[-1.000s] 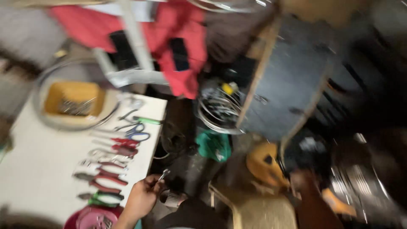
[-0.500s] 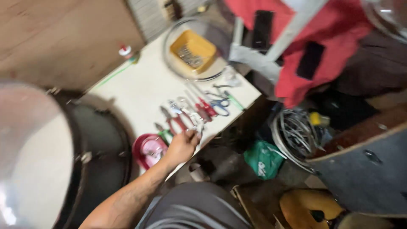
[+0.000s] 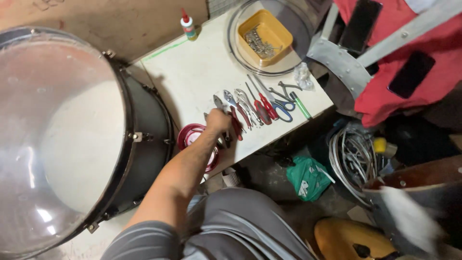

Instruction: Repairing and adjusting a drum using a wrench and pliers, followed by cleaning the drum head with a cloth.

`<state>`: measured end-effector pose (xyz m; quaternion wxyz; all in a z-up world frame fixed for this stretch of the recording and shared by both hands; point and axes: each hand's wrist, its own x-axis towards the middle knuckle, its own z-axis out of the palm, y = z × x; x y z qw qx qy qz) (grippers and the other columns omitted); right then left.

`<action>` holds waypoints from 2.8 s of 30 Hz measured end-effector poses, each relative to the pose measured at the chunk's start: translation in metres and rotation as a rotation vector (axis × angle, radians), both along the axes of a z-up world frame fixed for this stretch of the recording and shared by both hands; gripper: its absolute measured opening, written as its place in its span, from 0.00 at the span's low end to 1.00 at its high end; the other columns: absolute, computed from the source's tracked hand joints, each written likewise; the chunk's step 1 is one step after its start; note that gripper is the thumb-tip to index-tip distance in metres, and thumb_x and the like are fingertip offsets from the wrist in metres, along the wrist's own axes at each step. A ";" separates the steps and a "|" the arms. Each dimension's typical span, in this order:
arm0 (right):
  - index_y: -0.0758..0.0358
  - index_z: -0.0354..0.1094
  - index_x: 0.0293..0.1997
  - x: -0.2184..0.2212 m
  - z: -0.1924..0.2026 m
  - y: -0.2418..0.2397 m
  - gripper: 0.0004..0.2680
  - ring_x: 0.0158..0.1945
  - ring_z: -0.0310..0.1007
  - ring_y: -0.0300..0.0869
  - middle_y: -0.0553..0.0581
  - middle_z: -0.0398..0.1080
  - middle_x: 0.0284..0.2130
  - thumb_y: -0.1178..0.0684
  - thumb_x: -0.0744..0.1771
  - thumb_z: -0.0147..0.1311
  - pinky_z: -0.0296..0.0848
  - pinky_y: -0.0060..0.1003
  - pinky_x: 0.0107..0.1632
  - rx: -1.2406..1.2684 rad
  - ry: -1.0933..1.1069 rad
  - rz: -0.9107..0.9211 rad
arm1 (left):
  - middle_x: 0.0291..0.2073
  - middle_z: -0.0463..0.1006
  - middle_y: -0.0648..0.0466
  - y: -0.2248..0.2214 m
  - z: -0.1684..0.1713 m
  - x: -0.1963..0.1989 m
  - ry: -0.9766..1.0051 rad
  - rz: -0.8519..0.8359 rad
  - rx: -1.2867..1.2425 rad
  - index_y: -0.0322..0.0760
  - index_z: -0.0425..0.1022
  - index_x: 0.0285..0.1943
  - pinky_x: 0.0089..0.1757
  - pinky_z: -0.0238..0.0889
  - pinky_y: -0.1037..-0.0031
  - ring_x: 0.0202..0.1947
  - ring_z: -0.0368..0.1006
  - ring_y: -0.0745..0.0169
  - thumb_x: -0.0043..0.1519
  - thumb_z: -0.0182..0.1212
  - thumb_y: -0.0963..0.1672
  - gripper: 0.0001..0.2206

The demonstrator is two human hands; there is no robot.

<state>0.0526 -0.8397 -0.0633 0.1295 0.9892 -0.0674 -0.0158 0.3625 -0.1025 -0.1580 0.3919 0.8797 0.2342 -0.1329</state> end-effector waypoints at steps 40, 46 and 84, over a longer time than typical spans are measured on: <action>0.65 0.64 0.62 0.246 -0.095 0.550 0.14 0.60 0.69 0.55 0.70 0.70 0.54 0.52 0.70 0.50 0.66 0.48 0.65 1.556 -0.214 0.261 | 0.28 0.83 0.49 0.046 0.146 -0.021 -0.391 0.477 -0.125 0.48 0.85 0.33 0.39 0.72 0.59 0.38 0.82 0.45 0.54 0.62 0.63 0.23; 0.46 0.79 0.46 0.174 -0.066 0.598 0.13 0.48 0.78 0.52 0.57 0.78 0.42 0.38 0.63 0.56 0.74 0.47 0.55 0.662 0.413 0.888 | 0.11 0.72 0.57 0.121 0.206 -0.075 -0.742 0.536 -0.242 0.45 0.77 0.17 0.24 0.60 0.73 0.17 0.69 0.65 0.60 0.70 0.55 0.21; 0.61 0.41 0.76 0.297 0.092 0.641 0.29 0.68 0.53 0.69 0.77 0.50 0.67 0.34 0.70 0.45 0.60 0.65 0.66 1.666 0.352 0.410 | 0.46 0.80 0.33 0.042 0.242 -0.096 -0.909 0.254 -0.298 0.25 0.79 0.43 0.47 0.67 0.51 0.48 0.75 0.28 0.67 0.61 0.47 0.15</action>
